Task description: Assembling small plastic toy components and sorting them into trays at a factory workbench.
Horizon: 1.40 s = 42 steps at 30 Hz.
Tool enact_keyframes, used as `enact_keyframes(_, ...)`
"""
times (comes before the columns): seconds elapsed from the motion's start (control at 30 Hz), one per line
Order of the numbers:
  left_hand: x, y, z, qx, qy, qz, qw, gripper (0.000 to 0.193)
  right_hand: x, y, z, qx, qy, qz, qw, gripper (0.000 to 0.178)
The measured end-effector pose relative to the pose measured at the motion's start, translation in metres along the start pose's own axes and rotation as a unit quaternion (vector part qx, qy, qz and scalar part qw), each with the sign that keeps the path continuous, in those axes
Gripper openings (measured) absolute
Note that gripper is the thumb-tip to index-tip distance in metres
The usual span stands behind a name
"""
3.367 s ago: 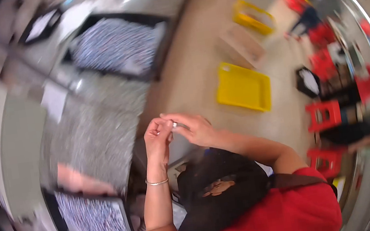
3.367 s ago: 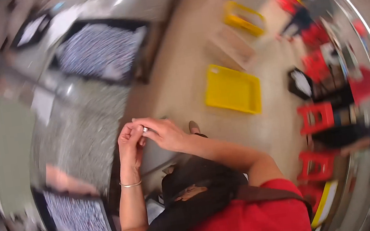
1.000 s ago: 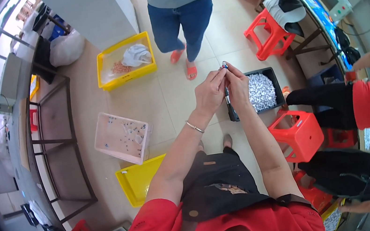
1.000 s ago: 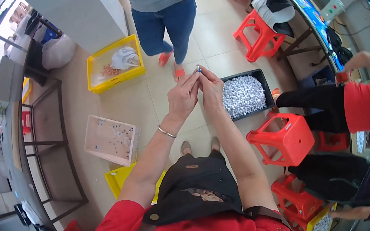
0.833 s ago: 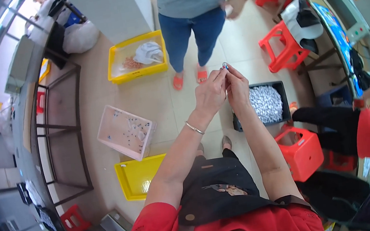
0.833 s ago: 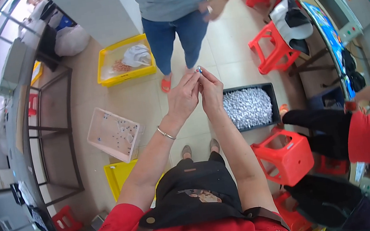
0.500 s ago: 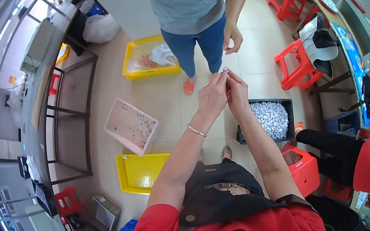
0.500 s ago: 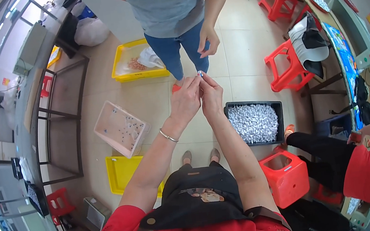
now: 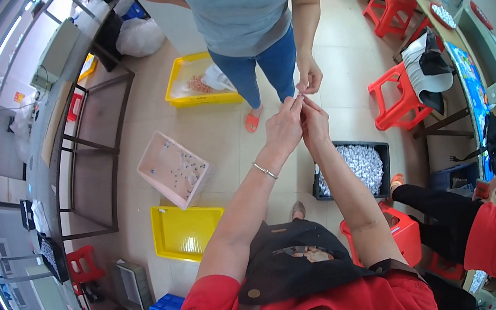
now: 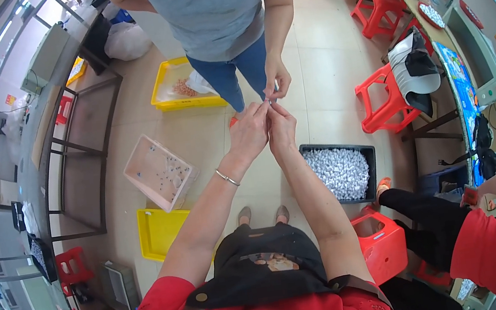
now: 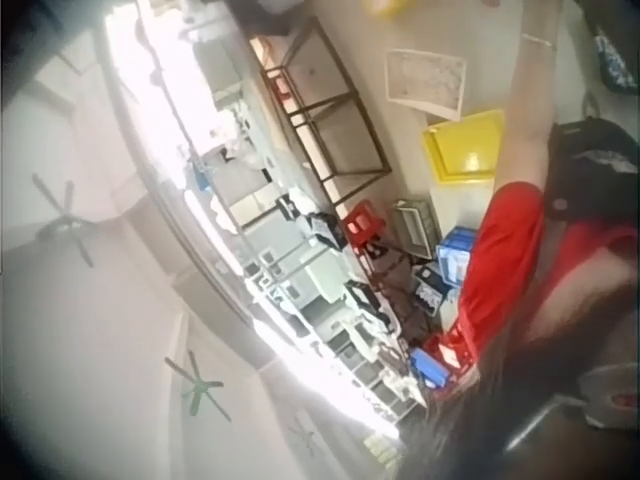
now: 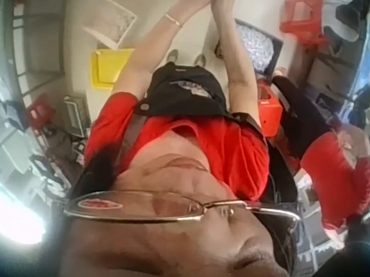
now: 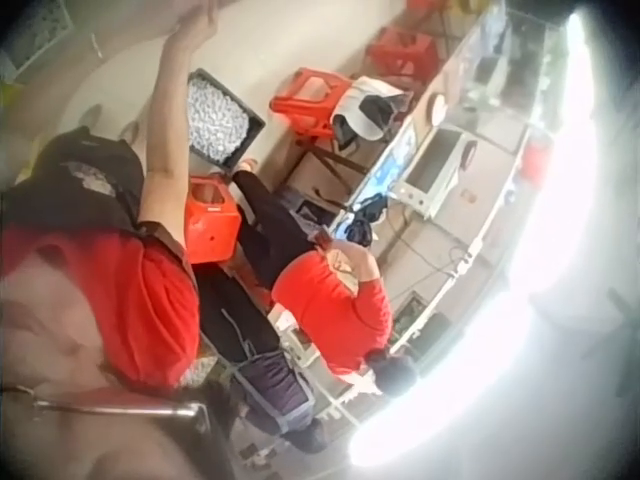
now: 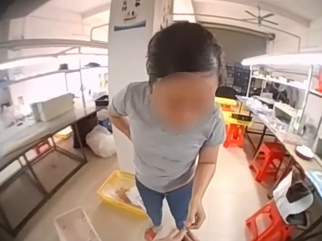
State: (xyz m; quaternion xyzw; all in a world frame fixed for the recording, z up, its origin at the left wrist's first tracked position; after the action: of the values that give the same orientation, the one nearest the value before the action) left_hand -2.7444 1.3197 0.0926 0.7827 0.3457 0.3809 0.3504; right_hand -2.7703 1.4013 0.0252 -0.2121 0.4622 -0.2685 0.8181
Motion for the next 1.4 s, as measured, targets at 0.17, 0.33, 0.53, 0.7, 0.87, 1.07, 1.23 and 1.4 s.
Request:
enact_keyframes(0.17, 0.003, 0.007, 0.004, 0.019, 0.019, 0.079, 0.997, 0.032, 0.002, 0.008, -0.018, 0.000, 0.006, 0.004, 1.000, 0.027)
enact_keyframes(0.33, 0.008, 0.038, 0.082, 0.066, 0.041, 0.245, 0.966, 0.021, -0.012, -0.011, -0.008, -0.021, -0.003, -0.036, 0.999, 0.022)
enact_keyframes(0.53, -0.022, 0.013, 0.211, -0.045, 0.238, 0.297, 0.924, 0.021, -0.013, -0.023, -0.010, -0.046, -0.022, -0.073, 0.996, 0.016)
enact_keyframes(0.7, -0.037, 0.008, 0.257, -0.006, 0.286, 0.304, 0.909, 0.020, -0.020, -0.027, -0.011, -0.070, -0.029, -0.118, 0.990, 0.015)
enact_keyframes(0.87, -0.062, -0.029, 0.297, -0.043, 0.424, 0.354, 0.833, 0.025, -0.014, -0.026, -0.003, -0.183, -0.015, 0.003, 0.983, 0.021)
enact_keyframes(1.07, -0.042, -0.058, 0.301, 0.013, 0.498, 0.642, 0.583, 0.034, 0.102, 0.079, 0.045, -0.144, -0.217, 0.412, 0.873, 0.026)
enact_keyframes(1.23, -0.039, -0.057, 0.296, 0.005, 0.483, 0.649, 0.587, 0.026, 0.130, 0.121, 0.061, -0.125, -0.249, 0.437, 0.855, 0.027)
enact_keyframes(1.4, -0.050, -0.061, 0.307, 0.016, 0.505, 0.630, 0.589, 0.022, 0.145, 0.136, 0.068, -0.140, -0.250, 0.447, 0.847, 0.025)
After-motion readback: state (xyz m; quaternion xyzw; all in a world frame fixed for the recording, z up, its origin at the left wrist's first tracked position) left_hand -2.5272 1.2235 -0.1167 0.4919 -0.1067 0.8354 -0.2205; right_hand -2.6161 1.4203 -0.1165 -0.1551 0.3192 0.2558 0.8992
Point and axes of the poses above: each hand's wrist, its own z-axis away from the middle knuckle, its own y-axis out of the back of the hand, x = y × z, the point moved 6 cm from there along -z, towards the middle knuckle, and after that the axes turned 11 degrees about -y, right-handed, at the moved point
